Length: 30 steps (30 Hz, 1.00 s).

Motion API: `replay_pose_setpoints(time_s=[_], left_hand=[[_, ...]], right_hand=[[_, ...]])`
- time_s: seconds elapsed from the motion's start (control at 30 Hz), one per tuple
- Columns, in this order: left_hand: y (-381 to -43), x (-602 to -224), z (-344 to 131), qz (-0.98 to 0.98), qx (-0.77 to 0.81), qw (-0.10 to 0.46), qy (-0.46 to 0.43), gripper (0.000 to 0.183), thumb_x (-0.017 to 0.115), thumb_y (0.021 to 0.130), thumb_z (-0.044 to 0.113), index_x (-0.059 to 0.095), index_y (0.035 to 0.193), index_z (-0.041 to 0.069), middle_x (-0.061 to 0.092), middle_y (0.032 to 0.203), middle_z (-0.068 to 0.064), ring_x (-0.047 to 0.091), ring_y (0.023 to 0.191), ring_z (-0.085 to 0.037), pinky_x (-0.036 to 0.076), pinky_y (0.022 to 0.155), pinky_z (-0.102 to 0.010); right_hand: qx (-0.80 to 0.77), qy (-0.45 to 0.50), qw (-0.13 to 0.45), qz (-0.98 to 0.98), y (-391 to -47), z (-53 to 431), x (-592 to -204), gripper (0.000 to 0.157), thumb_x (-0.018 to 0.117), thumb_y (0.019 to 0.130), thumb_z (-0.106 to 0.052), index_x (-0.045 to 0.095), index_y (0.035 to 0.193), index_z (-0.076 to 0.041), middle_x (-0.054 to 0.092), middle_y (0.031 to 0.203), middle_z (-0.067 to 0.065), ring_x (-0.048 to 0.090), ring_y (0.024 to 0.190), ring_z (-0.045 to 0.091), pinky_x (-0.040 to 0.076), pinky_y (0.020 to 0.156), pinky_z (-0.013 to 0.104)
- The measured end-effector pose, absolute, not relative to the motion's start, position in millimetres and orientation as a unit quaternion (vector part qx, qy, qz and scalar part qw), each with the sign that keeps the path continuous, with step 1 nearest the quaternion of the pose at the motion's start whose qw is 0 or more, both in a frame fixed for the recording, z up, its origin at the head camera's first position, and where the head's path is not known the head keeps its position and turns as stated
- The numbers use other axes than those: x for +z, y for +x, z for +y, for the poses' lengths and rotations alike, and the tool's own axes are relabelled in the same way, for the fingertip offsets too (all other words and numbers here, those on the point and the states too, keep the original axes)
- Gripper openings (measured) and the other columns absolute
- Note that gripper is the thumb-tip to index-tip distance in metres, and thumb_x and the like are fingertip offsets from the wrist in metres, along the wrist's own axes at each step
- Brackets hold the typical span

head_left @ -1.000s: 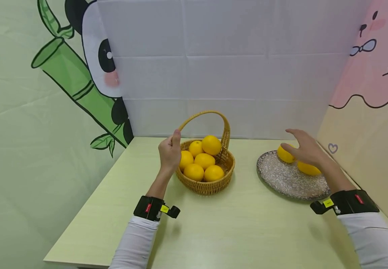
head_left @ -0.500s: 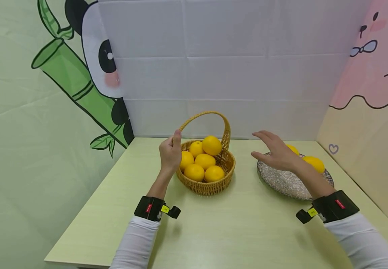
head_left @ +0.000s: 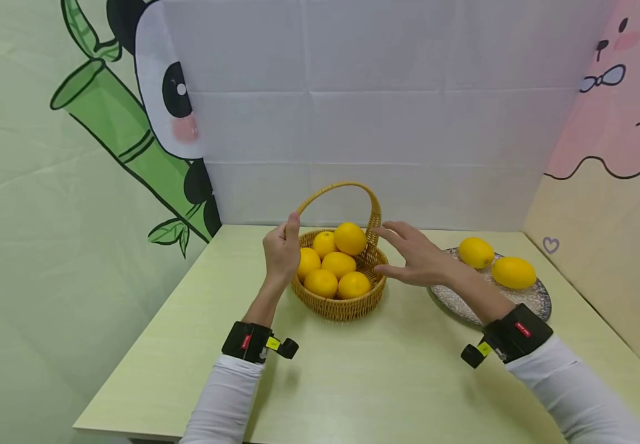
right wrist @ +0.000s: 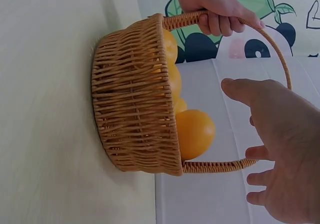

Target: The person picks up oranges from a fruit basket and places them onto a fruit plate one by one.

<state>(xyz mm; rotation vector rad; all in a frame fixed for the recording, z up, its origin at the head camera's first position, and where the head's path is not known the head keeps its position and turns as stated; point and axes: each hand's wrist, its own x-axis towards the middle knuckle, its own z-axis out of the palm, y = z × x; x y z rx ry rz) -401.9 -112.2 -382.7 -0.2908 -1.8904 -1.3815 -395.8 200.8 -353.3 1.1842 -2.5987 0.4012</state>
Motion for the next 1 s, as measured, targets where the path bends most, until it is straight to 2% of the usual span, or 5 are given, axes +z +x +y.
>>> replay_pose_setpoints(time_s=[0.27,0.5,1.0], left_hand=[[-402,-383,-115,-0.74,-0.544,0.379,-0.117,0.062,0.046,0.108,0.049,0.032,0.059,0.015,0.026,0.052,0.0,0.022,0.041,-0.016,0.015,0.039,-0.023],[-400,-382,-117,-0.74,-0.542,0.38,-0.117,0.063,0.047,0.108,0.049,0.032,0.058,0.015,0.025,0.052,0.0,0.021,0.042,-0.017,0.014,0.04,-0.023],[-392,-379,-126,-0.739,-0.548,0.37,-0.124,0.063,0.045,0.108,0.051,0.033,0.058,0.014,0.026,0.052,0.0,0.021,0.041,-0.016,0.014,0.039,-0.023]], right_hand=[[0.125,0.42,0.111,-0.892,-403,170,-352,0.079,0.064,0.098,-0.052,0.035,0.161,-0.015,0.027,0.163,0.019,0.022,0.148,0.039,0.024,0.116,0.063],[0.11,0.428,0.111,-0.89,-414,150,-348,0.077,0.063,0.099,-0.05,0.036,0.16,-0.012,0.03,0.161,0.023,0.027,0.145,0.04,0.025,0.116,0.063],[0.048,0.38,0.079,-0.92,-430,110,-339,0.071,0.061,0.102,-0.045,0.037,0.16,-0.013,0.028,0.162,0.022,0.026,0.146,0.04,0.027,0.116,0.061]])
